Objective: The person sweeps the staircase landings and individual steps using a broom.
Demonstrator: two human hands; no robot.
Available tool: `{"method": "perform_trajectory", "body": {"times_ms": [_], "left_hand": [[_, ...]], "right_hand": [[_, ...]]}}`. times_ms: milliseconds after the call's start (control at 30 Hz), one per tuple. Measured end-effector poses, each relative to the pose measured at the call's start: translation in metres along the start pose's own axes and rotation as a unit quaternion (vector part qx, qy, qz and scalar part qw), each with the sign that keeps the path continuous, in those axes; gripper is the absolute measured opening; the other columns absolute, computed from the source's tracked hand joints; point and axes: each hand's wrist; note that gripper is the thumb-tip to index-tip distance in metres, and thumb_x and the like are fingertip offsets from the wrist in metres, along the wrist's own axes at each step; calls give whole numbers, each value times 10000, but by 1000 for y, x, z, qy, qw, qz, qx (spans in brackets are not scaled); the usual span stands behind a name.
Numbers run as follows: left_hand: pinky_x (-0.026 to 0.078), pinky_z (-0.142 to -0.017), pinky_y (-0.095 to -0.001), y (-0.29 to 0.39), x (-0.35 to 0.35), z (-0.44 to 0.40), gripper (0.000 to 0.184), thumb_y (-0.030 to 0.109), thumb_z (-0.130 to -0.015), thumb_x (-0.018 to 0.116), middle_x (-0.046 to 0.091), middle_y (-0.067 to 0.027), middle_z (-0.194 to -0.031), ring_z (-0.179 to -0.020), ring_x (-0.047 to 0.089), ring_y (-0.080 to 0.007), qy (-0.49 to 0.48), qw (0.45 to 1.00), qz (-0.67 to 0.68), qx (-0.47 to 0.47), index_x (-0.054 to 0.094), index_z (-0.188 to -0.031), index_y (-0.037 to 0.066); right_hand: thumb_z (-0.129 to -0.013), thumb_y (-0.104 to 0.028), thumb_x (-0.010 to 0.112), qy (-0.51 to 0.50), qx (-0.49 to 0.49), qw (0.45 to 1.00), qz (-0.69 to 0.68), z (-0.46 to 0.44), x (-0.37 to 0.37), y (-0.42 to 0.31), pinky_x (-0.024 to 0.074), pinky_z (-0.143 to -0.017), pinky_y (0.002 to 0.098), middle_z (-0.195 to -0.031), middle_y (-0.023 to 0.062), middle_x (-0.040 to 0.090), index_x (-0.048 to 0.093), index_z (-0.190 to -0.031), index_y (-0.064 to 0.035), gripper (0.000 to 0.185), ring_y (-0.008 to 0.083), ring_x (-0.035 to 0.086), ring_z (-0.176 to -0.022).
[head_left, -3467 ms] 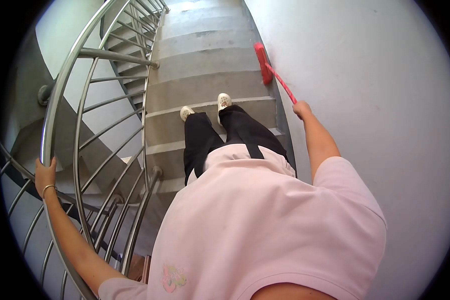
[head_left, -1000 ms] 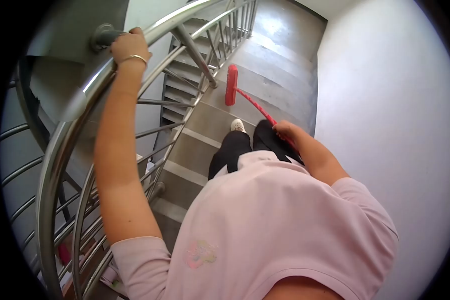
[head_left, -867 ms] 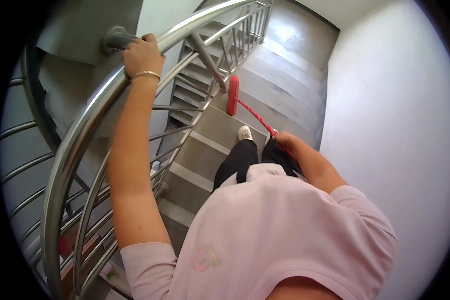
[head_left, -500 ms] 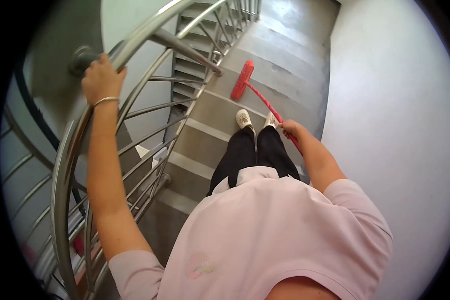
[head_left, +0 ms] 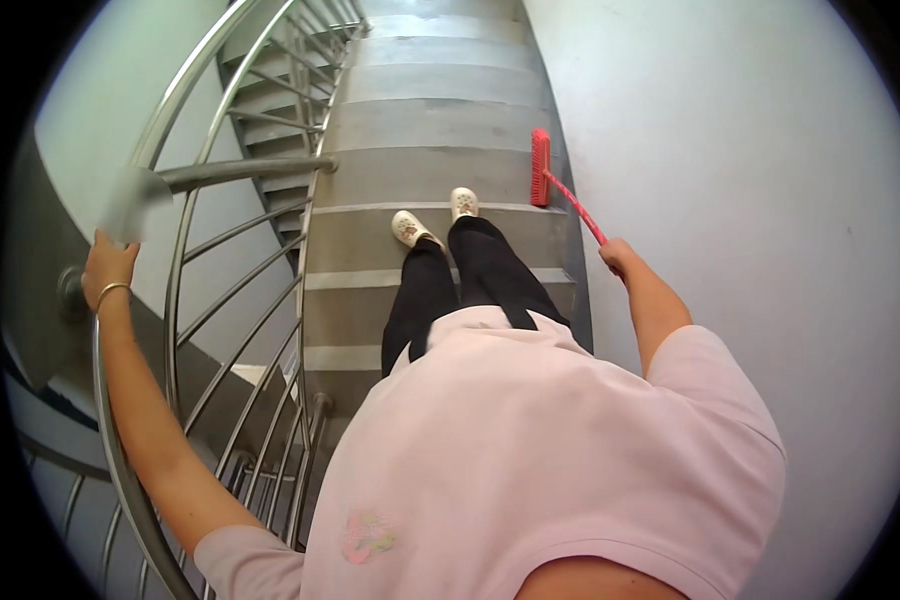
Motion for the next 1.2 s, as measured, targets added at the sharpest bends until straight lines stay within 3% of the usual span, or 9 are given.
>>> {"method": "perform_trajectory", "body": {"times_ms": [67,267,433,567,633,733,967,1033,1200], "left_hand": [[416,-694,-403,13,-11,1,504,438,-661,509,536,-163,-904,-832,519,-318,-36,997,-15,-62,417,-973,53],[414,-701,-405,16,-15,5,516,450,-666,491,531,-161,-919,-836,516,-323,-35,997,-32,-56,413,-982,50],[414,-704,-400,16,-14,6,509,445,-675,481,521,-157,-940,-846,511,-320,-27,997,-44,-60,412,-983,47],[413,-705,-394,21,-16,7,513,453,-677,473,519,-152,-944,-848,511,-313,-27,996,-55,-65,412,-984,47],[413,-705,-393,19,-16,6,517,457,-676,471,519,-151,-943,-848,512,-310,-36,995,-62,-69,412,-987,48],[414,-701,-391,19,-13,6,531,467,-675,466,522,-149,-938,-846,514,-306,-24,995,-74,-67,410,-998,49],[408,-706,-406,16,-13,3,562,478,-665,464,519,-174,-941,-858,508,-317,-27,996,-62,-66,407,-1007,34],[409,-707,-406,14,-11,4,564,478,-664,466,519,-172,-943,-859,509,-316,-26,995,-62,-68,406,-1010,36],[410,-695,-405,15,-9,3,525,472,-673,463,521,-152,-932,-847,509,-318,-22,995,-65,-67,408,-978,48]], "right_hand": [[-706,-120,433,14,25,998,-55,-5,9,15,332,-308,330,-437,116,433,467,-615,47,194,214,438,-342],[-703,-100,432,2,56,976,-210,-4,18,49,339,-314,333,-454,121,441,460,-608,37,169,217,437,-347],[-704,-100,400,19,16,1000,-18,-19,-2,36,370,-349,346,-523,141,498,506,-653,41,184,225,488,-391],[-701,-100,377,60,7,998,14,-32,-30,3,394,-392,339,-575,159,529,538,-713,48,219,225,518,-430],[-682,-112,428,113,36,993,-8,-37,-40,-10,429,-699,359,-871,190,553,556,-876,-10,253,297,536,-844],[-689,-120,424,132,31,990,-43,-35,-55,-17,401,-769,347,-943,176,531,551,-902,-27,265,294,487,-939],[-695,-147,440,156,-37,979,-123,-9,-54,-12,446,-554,346,-759,194,558,528,-830,0,218,281,570,-647],[-723,-189,448,69,-48,981,-176,-8,-36,-4,374,-361,341,-549,101,479,469,-808,-31,180,204,467,-403],[-746,-176,471,-59,33,929,-364,15,-7,18,287,-307,271,-489,33,377,439,-731,-40,141,131,346,-351]]}}
Point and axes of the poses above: each hand's wrist, its own z-axis away from the middle knuckle, its own x-axis out of the palm, y = z × x
